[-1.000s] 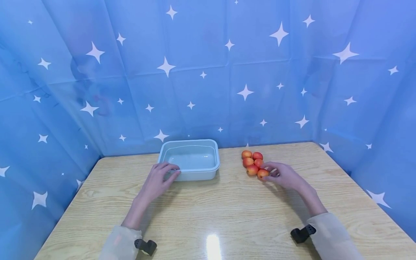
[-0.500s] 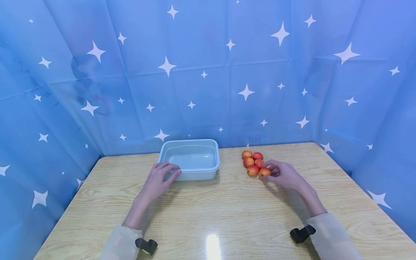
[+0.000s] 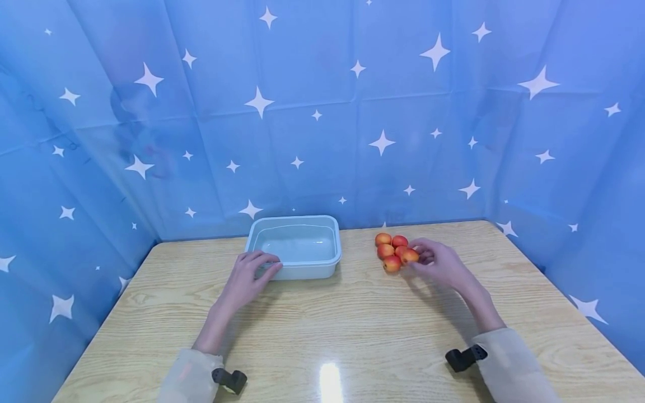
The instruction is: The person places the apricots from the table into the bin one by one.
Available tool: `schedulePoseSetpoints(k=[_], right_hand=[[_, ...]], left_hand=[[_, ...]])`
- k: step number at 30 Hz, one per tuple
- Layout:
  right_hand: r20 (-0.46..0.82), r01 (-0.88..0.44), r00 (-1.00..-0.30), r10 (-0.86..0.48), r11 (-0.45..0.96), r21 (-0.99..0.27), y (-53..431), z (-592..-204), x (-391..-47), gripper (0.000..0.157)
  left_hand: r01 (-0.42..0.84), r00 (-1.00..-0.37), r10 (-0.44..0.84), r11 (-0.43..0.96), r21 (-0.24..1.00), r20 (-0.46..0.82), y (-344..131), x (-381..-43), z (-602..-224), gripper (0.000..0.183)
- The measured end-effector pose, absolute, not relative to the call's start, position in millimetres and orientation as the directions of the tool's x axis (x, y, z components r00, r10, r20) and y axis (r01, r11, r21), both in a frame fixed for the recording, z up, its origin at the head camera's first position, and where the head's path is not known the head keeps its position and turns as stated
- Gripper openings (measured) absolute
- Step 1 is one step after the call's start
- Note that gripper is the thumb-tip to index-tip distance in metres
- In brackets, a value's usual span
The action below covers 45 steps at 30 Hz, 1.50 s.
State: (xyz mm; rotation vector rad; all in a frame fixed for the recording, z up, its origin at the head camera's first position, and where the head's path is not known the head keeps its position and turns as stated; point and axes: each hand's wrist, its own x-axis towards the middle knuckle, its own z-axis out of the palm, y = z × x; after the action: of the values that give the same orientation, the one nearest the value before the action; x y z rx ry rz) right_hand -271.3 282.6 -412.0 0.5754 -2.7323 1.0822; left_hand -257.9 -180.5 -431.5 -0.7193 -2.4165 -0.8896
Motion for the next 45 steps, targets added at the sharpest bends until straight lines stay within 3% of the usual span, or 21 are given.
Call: schedulePoseSetpoints(k=[27,45], right_hand=[[0.438,-0.508,-0.858,-0.271,0.580,-0.637,233,-384,-280,0.040],[0.418,-0.506,-0.862,-0.286,0.515,-0.692,199,-377,-282,0.038]], left_hand=[[0.633,-0.728,0.317,0.652,0.418,0.608,-168,-267,-435,0.014],[0.636,-0.728,0.320,0.645,0.424,0.606,-161,-270,-438,0.016]])
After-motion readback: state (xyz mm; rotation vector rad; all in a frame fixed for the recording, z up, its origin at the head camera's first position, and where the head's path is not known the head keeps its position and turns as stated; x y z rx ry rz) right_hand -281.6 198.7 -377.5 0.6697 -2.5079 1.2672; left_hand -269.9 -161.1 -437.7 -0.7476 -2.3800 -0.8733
